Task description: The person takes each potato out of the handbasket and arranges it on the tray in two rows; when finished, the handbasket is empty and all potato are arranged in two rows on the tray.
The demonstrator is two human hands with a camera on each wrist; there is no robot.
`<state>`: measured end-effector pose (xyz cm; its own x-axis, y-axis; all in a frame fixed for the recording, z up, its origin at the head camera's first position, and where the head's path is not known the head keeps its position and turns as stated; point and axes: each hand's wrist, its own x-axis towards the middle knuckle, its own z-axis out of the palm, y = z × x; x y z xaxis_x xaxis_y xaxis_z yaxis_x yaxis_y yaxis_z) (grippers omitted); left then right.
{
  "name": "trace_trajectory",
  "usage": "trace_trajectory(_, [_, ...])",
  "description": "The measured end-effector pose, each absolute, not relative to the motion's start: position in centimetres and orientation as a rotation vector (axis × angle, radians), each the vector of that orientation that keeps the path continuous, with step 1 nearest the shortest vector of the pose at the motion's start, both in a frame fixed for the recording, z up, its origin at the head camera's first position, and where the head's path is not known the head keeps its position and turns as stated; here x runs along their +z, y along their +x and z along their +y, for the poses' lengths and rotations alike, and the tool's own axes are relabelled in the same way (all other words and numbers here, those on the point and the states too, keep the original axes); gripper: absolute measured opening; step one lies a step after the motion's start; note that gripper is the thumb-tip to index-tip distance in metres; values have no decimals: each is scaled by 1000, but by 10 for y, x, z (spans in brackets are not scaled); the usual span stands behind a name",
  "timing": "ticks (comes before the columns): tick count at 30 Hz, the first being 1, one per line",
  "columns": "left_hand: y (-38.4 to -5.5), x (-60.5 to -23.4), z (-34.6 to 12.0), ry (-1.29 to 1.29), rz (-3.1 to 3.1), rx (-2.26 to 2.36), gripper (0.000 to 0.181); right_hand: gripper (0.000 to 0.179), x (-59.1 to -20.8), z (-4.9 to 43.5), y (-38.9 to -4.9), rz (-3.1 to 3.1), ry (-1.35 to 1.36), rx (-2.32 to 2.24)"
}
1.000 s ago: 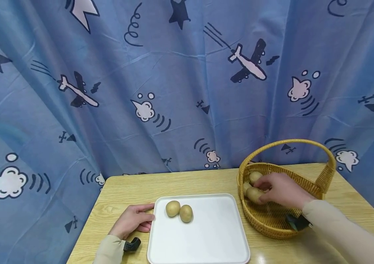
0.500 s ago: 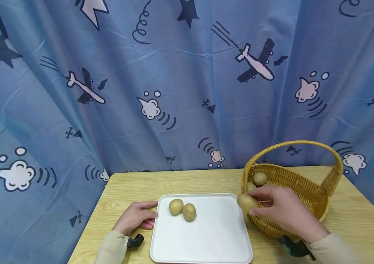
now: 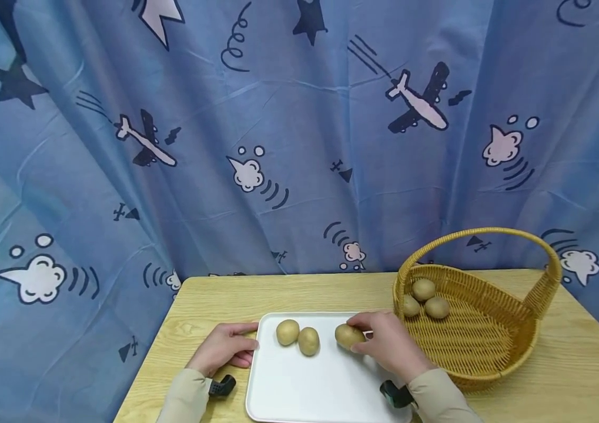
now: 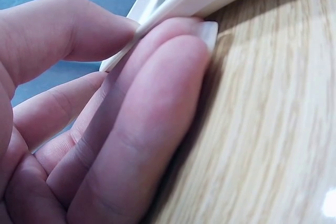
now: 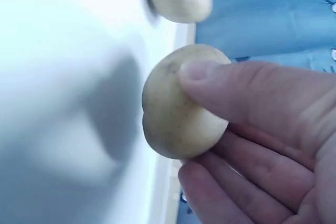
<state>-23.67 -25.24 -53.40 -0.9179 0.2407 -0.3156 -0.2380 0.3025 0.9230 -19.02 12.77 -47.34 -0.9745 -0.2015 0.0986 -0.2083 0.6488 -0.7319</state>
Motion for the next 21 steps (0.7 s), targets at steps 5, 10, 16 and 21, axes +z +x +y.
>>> trace_trajectory(5, [-238,-537,-252,22,2184,1644,65,42,-483,121,-195,-2819,367,1200])
trace_trajectory(10, [-239,-537,-252,25,2185,1641,64,42,-485,118,-196,-2820,333,1162])
trace_trajectory(16, [-237,-534,-253,12,2176,1650,64,40,-488,112,-196,-2849,301,1121])
trace_trajectory(21, [-237,-536,-254,8,2174,1657,64,40,-487,110,-196,-2869,296,1079])
